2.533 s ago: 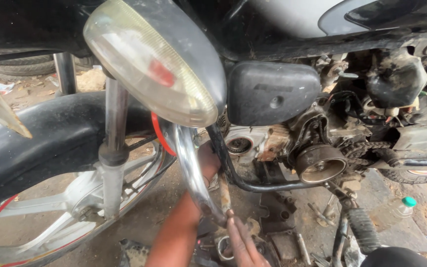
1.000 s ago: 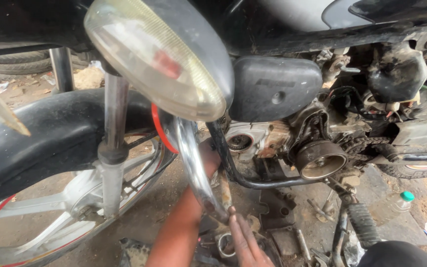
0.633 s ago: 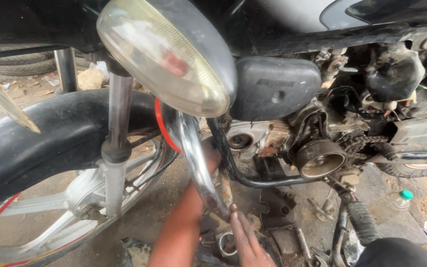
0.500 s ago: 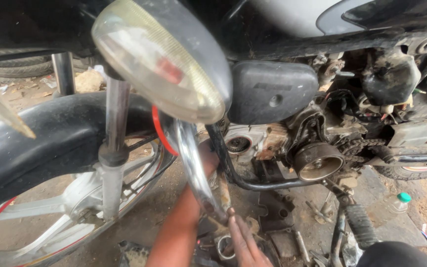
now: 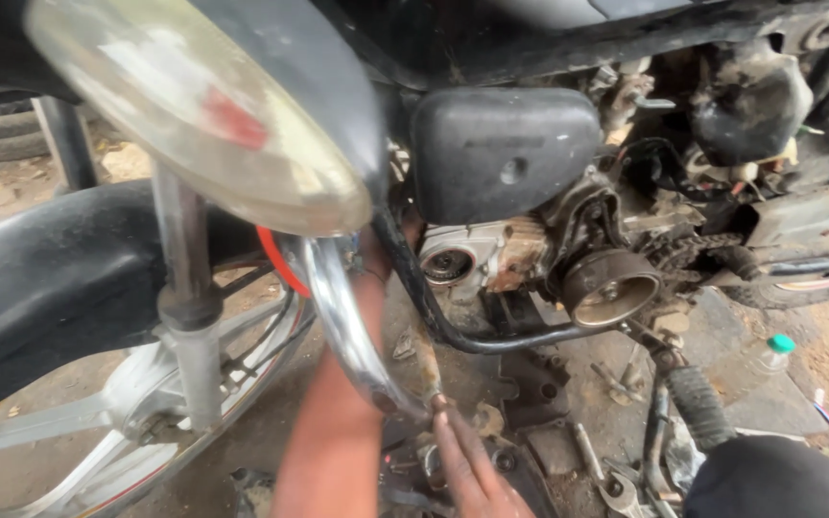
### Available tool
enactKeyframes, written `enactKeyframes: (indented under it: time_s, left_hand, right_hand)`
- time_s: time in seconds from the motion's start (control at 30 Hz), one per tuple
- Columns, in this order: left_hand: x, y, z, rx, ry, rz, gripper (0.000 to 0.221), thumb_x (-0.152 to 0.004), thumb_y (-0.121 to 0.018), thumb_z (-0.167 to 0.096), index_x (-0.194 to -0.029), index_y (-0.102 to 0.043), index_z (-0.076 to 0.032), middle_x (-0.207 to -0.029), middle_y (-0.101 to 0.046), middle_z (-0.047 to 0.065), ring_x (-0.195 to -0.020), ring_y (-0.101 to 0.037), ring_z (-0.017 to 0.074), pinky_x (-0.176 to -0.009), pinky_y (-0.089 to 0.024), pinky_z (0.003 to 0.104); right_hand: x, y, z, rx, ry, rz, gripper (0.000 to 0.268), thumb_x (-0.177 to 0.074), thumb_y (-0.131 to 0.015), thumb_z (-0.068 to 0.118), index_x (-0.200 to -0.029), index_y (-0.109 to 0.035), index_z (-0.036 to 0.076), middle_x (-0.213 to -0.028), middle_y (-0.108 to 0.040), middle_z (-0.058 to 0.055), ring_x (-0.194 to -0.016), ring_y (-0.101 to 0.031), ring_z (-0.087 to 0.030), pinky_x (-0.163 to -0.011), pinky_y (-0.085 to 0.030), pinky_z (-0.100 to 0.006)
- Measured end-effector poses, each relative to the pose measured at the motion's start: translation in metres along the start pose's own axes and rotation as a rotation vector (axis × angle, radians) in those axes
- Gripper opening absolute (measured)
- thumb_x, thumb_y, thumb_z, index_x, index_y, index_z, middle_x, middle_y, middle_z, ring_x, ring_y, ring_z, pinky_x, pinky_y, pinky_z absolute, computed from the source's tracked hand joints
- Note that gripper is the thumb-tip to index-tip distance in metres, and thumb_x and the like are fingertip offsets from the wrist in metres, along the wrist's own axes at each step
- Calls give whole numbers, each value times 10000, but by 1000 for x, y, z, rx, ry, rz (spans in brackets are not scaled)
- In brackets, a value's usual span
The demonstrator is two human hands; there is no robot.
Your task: Repairing a motorcycle engine by adjusting internal components and reassembling parts.
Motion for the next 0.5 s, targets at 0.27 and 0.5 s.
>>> enactKeyframes:
  time_s: [0.27,0.5]
  left_hand:
    - [3,17,-17,260,-20,80,528,-887,-775,-392,-1276,-659,-56,-1196,-753,71,-1115,-702,231,-955,-553,406]
    - [-7,8,-6,273,-114,89,492,-888,-802,-348,-1236,-648,-36,-1196,-745,84,-1129,-695,234,-992,-539,397]
  right_hand:
    - [-2,3,4,-26,-21,88,652,-914,-505,12,-1536,-319,-37,-1604,-338,-226,-1429,-437,-372,-1006,-465,-407]
    - [-1,-1,6,-52,3,67,644,-911,-486,9,-1520,-291,-72,-1602,-307,-270,-1427,-421,-407,-995,-471,-416]
Point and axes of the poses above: each hand's wrist, its own x-axis away from the middle knuckle, its own y-axis out of the back of the hand, z = x × y, the point moved 4 cm from there along -x, towards the middle knuckle
